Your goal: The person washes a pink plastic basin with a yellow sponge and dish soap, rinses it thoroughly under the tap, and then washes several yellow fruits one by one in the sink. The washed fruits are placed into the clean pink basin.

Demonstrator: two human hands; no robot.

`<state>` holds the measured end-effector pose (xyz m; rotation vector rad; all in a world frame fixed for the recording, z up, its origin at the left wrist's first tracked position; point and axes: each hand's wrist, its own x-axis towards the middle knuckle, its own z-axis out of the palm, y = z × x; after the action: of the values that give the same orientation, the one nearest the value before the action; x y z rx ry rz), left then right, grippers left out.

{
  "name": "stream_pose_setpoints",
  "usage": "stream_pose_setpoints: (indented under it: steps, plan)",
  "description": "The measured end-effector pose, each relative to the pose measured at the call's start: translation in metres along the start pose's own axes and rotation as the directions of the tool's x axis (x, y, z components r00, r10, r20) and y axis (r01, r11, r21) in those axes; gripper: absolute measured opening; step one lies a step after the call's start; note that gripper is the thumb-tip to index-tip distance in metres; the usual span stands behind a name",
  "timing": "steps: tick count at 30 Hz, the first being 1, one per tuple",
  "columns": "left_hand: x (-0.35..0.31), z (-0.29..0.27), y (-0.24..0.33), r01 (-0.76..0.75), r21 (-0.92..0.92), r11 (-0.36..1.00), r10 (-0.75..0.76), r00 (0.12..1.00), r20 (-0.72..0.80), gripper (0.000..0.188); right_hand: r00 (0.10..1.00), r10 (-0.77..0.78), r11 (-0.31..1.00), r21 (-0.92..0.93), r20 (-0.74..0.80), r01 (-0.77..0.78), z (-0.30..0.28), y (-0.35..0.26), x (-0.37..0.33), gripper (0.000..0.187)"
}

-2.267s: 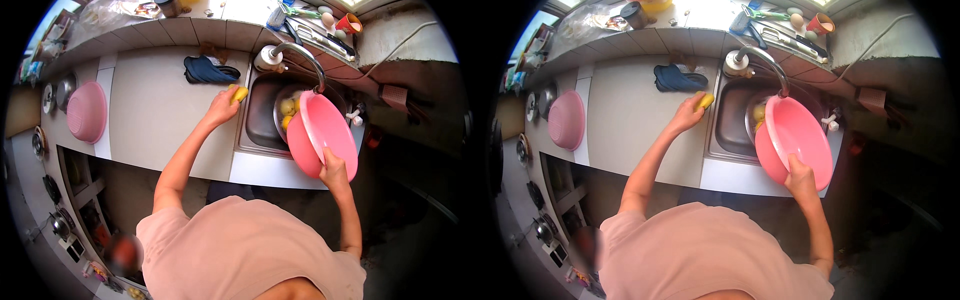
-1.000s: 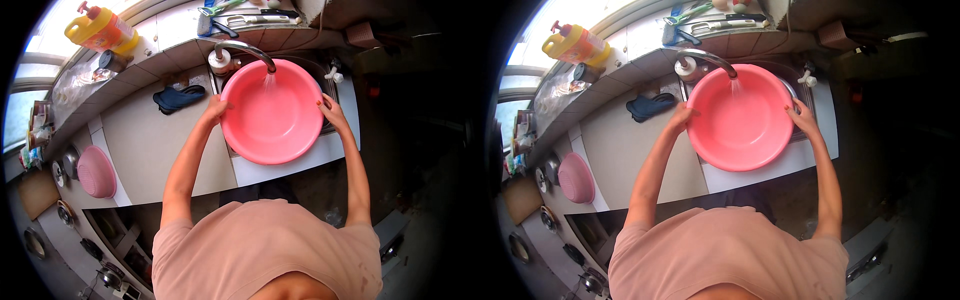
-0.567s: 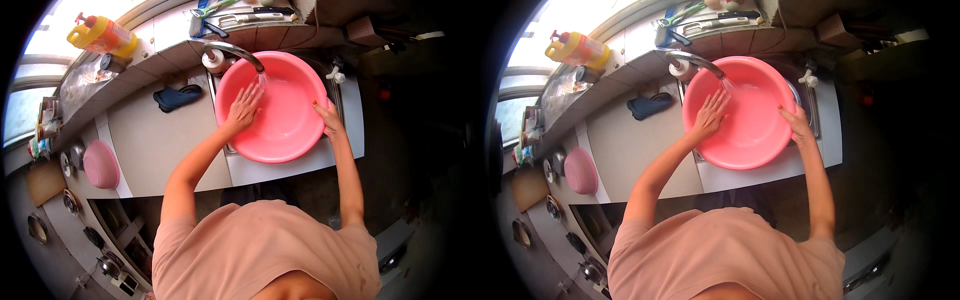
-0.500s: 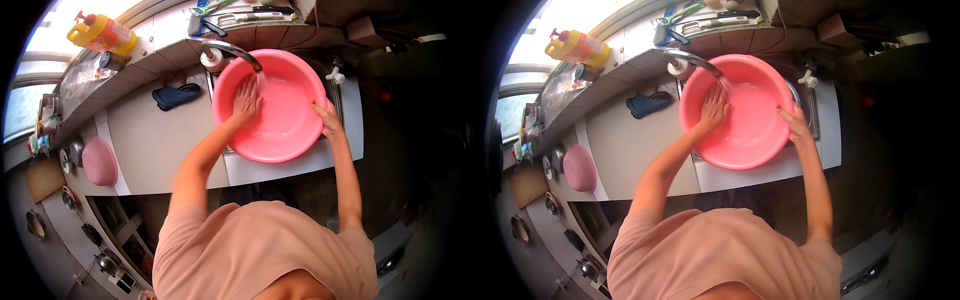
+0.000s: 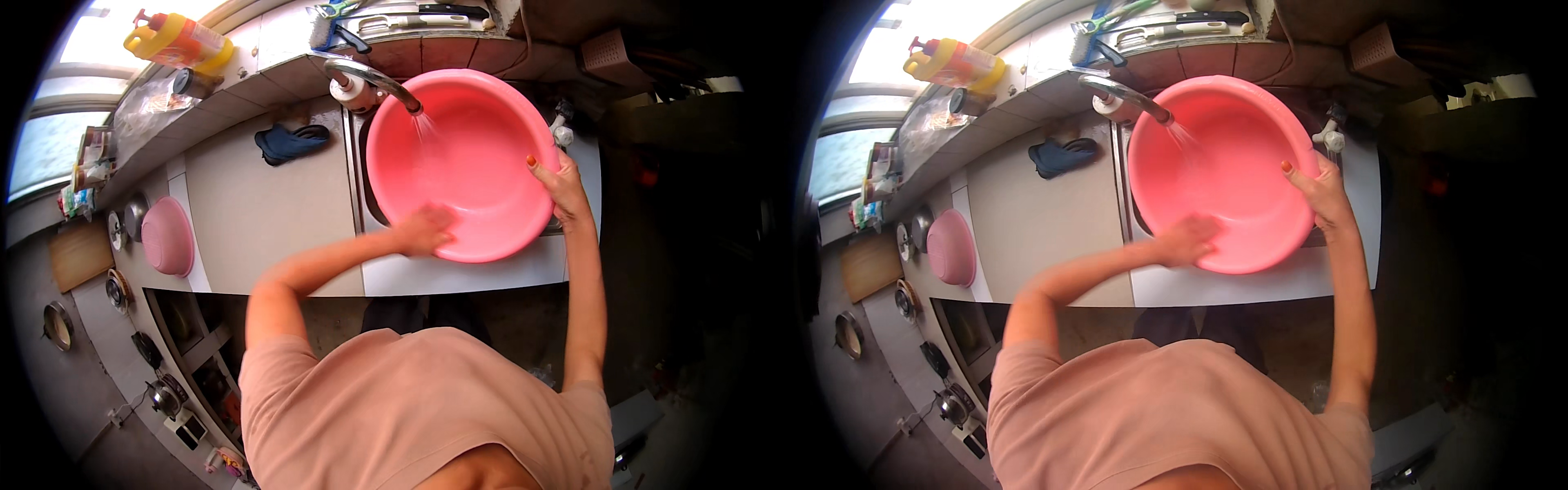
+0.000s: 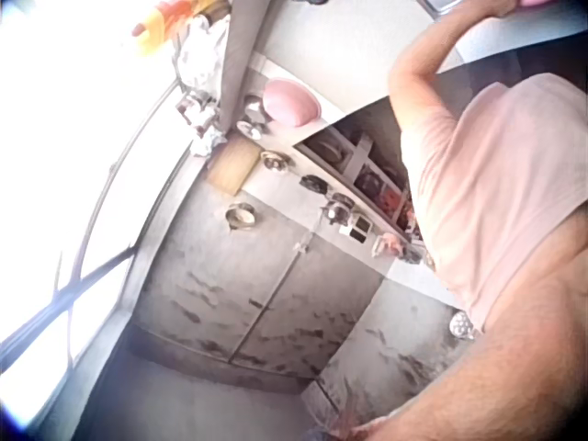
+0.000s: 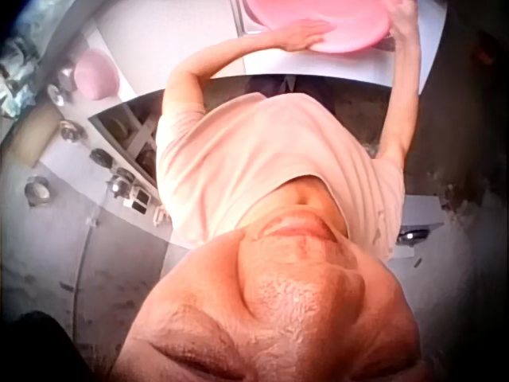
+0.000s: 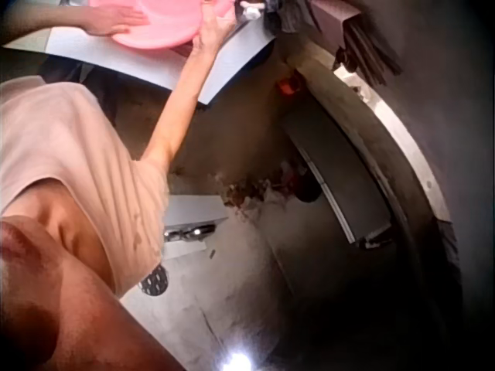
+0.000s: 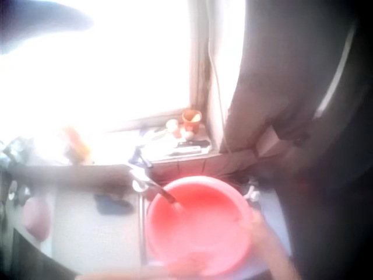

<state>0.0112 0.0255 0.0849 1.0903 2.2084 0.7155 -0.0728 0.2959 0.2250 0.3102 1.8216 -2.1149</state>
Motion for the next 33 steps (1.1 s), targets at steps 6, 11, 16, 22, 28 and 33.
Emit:
stream_pose_setpoints:
  steps: [6, 11, 16, 22, 28, 33]
  plan:
    - [0.045, -0.143, -0.093, 0.152, 0.654, 0.741, 0.308, 0.788, -0.533, 0.06, 0.988, 0.136, 0.991, -0.007, 0.079, -0.136, 0.001, 0.003, 0.022, 0.035]
    - [0.105, -0.178, -0.053, 0.048, 0.4, 0.915, 0.185, 0.831, -0.524, 0.071, 0.949, 0.249, 0.962, 0.067, 0.193, -0.266, 0.004, 0.029, 0.036, 0.039]
    - [0.033, -0.16, -0.106, 0.263, 0.038, 0.964, -0.197, 0.801, -0.565, 0.061, 0.928, 0.252, 0.944, 0.143, 0.274, -0.299, -0.011, 0.055, 0.046, 0.04]
    - [-0.079, -0.156, -0.082, 0.497, -0.72, 0.485, -0.719, 0.695, -0.005, 0.032, 0.994, 0.085, 0.964, -0.257, 0.066, -0.066, -0.029, 0.119, 0.082, 0.056]
    - [-0.118, -0.176, -0.04, 0.444, -0.826, 0.347, -0.869, 0.484, -0.105, 0.027, 0.796, -0.465, 0.066, -0.881, 0.387, 0.468, 0.136, 0.07, 0.123, 0.079]
    - [-0.134, -0.175, -0.044, 0.356, -0.876, 0.324, -0.896, 0.414, -0.163, 0.024, 0.713, -0.475, 0.108, -0.77, 0.516, 0.629, 0.117, 0.094, 0.182, 0.073]
